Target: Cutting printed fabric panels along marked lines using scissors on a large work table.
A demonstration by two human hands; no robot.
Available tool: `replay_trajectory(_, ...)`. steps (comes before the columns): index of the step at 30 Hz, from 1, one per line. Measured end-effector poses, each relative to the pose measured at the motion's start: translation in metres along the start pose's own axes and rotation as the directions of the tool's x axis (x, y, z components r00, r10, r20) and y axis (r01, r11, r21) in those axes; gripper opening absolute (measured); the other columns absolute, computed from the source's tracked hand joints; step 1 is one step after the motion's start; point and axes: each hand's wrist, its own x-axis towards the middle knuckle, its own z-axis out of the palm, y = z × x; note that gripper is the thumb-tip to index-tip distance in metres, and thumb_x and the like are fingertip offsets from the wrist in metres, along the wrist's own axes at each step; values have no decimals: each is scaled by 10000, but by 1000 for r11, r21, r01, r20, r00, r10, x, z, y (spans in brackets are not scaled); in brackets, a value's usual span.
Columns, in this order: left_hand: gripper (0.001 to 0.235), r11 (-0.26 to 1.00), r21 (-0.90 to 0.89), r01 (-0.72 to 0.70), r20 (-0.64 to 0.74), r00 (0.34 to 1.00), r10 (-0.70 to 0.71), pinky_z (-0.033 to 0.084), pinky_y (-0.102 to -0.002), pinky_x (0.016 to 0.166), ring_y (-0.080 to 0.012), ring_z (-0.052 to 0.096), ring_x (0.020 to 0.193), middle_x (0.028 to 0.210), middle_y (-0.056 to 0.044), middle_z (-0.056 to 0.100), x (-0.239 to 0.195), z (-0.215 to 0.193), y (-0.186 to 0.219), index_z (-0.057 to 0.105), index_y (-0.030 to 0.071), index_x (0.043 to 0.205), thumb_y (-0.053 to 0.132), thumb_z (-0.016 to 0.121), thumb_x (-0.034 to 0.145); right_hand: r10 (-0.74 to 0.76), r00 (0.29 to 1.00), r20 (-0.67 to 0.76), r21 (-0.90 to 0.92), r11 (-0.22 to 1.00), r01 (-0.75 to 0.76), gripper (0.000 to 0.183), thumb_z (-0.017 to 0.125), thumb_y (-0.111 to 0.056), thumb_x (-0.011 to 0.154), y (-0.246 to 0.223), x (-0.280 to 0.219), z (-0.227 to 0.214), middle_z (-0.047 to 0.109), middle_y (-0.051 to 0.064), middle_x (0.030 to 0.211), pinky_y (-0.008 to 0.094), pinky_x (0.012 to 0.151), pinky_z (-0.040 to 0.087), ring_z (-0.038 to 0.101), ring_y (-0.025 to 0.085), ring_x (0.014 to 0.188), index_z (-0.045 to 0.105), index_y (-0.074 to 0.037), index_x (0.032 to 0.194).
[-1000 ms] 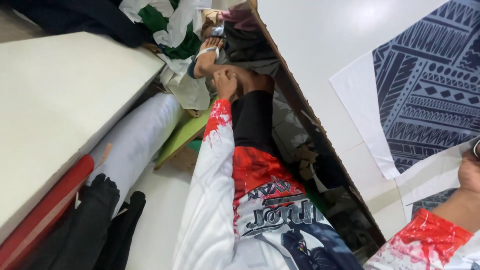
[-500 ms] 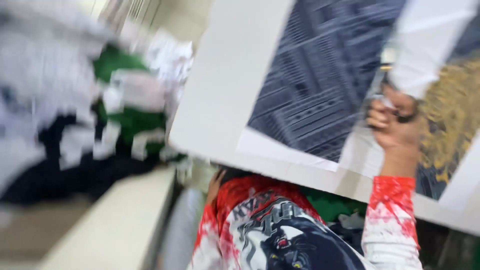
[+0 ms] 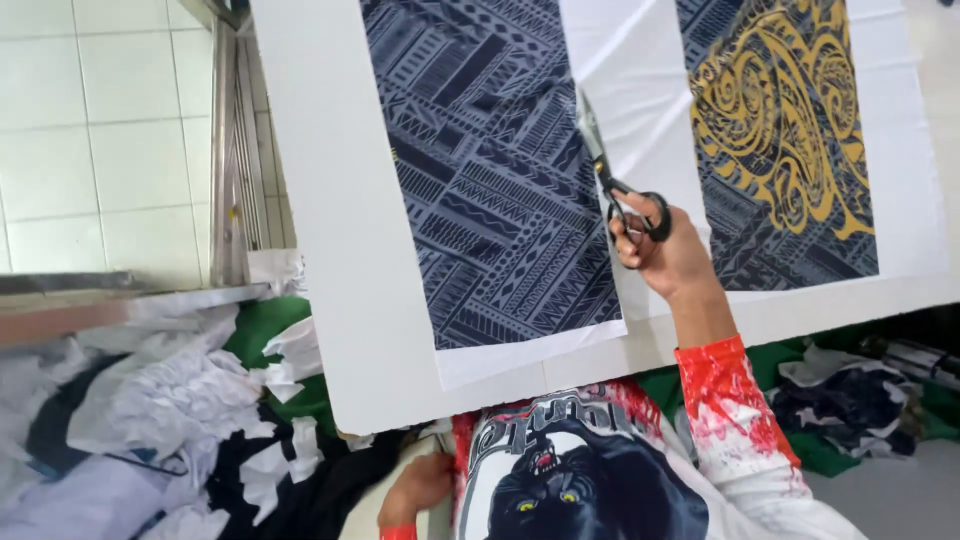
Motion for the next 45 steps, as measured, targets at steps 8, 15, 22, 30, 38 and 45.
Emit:
replay_trajectory(8,295,882,234,-410,-49,901,432,537,-352,751,-156,704,752,864,30,770,-86,-184,308,764,168,890,317,527,986,-15,999,43,136,991,9,276,722,-284,908,15,21,-14,616,77,759,223,409,331,514,120,478,492,-137,869)
replay_trajectory(15,135,404,741,-537,-468,18,883,370,-485,1068,-308,581,1142,1075,-97,671,36,-161,375,771,171,1027,222,697,926,-80,996,-26,24,996,80,277,728,-255,952,-7,32,-7,607,106,735,217,373,405,545,144,468,665,8,1010)
replay_trajectory(22,302,408,791,-455,-431,58,900,330,-600,1108,-394,512,1255,1241,-126,571,45,-144,373,702,225,1165,431,655,950,-127,992,3,-97,987,127,376,721,-252,965,-29,34,21,602,106,717,215,353,411,554,131,452,663,32,1205)
replay_trajectory(30,288,452,761,-466,-474,78,877,347,-577,1129,-378,535,1260,1258,-121,579,46,-142,371,701,257,1175,453,603,989,-126,991,-41,-33,992,124,280,732,-231,965,-10,71,-1,604,121,699,225,337,393,536,149,433,690,9,1104)
replay_trajectory(38,278,463,756,-462,-478,93,873,342,-563,1143,-356,539,1259,1243,-107,591,42,-144,370,713,274,1167,458,615,983,-206,978,12,-110,972,207,447,748,-181,958,-22,58,24,597,98,687,191,347,393,544,106,437,633,41,1328)
replay_trajectory(45,278,470,724,-505,-477,125,870,344,-580,1149,-370,543,1271,1258,-123,594,39,-145,371,716,252,1169,440,610,994,-151,988,-4,-58,987,151,322,728,-186,969,-16,90,-1,585,101,690,209,329,376,524,131,430,674,15,1215)
